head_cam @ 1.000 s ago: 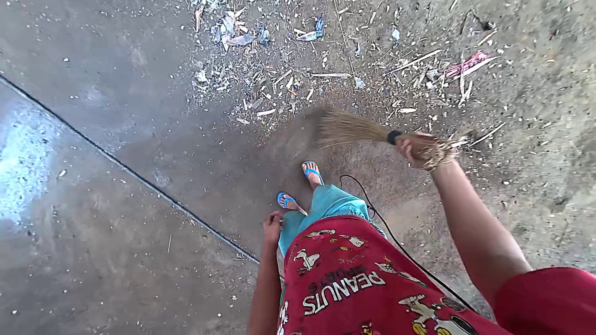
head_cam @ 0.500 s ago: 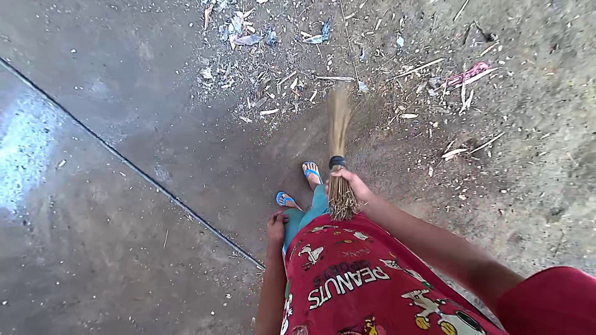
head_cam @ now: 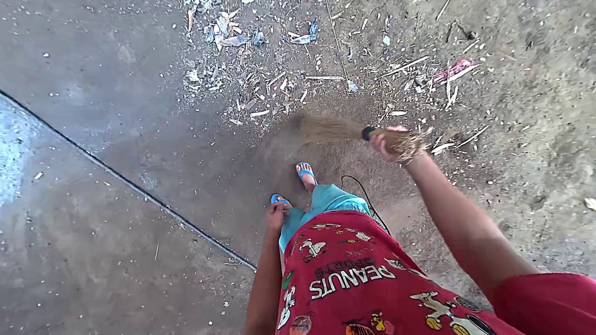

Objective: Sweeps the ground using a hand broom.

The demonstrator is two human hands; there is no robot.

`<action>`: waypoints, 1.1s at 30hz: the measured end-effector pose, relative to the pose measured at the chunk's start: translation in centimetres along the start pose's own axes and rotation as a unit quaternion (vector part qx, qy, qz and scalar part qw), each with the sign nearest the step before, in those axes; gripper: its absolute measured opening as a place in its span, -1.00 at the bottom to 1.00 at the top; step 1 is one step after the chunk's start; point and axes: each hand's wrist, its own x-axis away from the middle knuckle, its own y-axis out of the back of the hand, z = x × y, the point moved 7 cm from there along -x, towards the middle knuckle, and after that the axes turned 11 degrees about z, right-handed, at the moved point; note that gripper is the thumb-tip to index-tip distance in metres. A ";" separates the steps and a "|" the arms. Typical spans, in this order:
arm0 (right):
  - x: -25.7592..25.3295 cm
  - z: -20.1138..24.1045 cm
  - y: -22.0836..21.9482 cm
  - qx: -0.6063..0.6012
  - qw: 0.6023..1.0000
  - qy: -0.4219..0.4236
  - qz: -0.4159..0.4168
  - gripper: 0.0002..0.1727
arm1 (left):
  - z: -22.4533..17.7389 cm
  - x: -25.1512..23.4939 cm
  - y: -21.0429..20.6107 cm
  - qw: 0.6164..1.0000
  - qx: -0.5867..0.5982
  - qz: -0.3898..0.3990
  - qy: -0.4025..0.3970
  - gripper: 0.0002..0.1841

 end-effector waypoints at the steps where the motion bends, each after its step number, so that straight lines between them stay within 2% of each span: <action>1: 1.4 2.7 0.9 -0.006 0.999 0.027 -0.019 -0.52 | -0.3 -0.4 0.0 1.000 -0.010 0.007 -0.001 -0.60; 3: 3.1 6.2 1.3 0.037 0.993 0.093 -0.069 -0.54 | -0.9 -0.8 0.1 0.999 -0.035 0.019 -0.003 -0.60; 5: 3.1 7.6 -0.4 0.103 0.972 0.160 -0.140 -0.61 | -1.9 -1.0 0.3 0.998 -0.052 0.023 -0.021 -0.62; 7: 2.1 5.6 -3.4 0.146 0.941 0.177 -0.247 -0.70 | -2.1 -0.8 0.6 0.997 -0.056 0.026 -0.036 -0.61; 9: 0.4 1.1 -5.7 0.152 0.934 0.144 -0.291 -0.77 | -1.3 -0.6 1.1 0.997 -0.049 0.026 -0.044 -0.60; 12: -2.1 -8.2 -9.6 0.126 0.966 0.059 -0.219 -0.77 | 0.2 -0.1 1.7 0.998 -0.003 0.001 -0.060 -0.61; 14: -3.7 -14.8 -12.1 0.083 0.986 0.010 -0.142 -0.82 | 1.1 0.6 2.2 0.995 0.065 -0.031 -0.074 -0.63; 15: -4.4 -17.9 -13.7 0.056 0.994 -0.020 -0.088 -0.75 | 1.3 1.0 2.6 0.991 0.101 -0.044 -0.078 -0.63; 17: -5.8 -23.6 -17.2 -0.022 0.995 -0.088 0.047 -0.59 | 1.7 1.7 3.7 0.983 0.157 -0.060 -0.079 -0.63; 19: -7.2 -28.2 -20.4 -0.058 0.975 -0.160 0.145 -0.51 | 2.2 2.3 4.9 0.978 0.183 -0.068 -0.076 -0.63; 21: -9.4 -31.6 -22.6 -0.036 0.961 -0.210 0.176 -0.52 | 1.8 3.1 6.5 0.973 0.196 -0.083 -0.088 -0.63; 24: -12.1 -35.3 -24.2 0.051 0.943 -0.287 0.162 -0.54 | 2.6 3.7 9.4 0.975 0.173 -0.092 -0.101 -0.63; 25: -12.9 -35.0 -23.8 0.078 0.938 -0.300 0.153 -0.57 | 3.3 3.2 10.8 0.981 0.155 -0.081 -0.088 -0.63; 27: -14.4 -30.6 -21.8 0.108 0.945 -0.269 0.153 -0.63 | 3.3 1.6 13.8 0.988 0.130 -0.059 -0.055 -0.60; 29: -14.1 -23.9 -18.6 0.112 0.967 -0.202 0.111 -0.65 | 3.1 1.0 17.2 0.994 0.094 -0.052 -0.017 -0.58; 30: -13.4 -20.0 -17.6 0.150 0.972 -0.171 0.055 -0.66 | 2.8 0.7 19.1 0.996 0.075 -0.051 -0.007 -0.58; 33: -10.4 -9.8 -11.6 0.181 0.977 -0.111 -0.026 -0.64 | 2.0 0.6 24.1 0.996 0.050 -0.070 -0.005 -0.58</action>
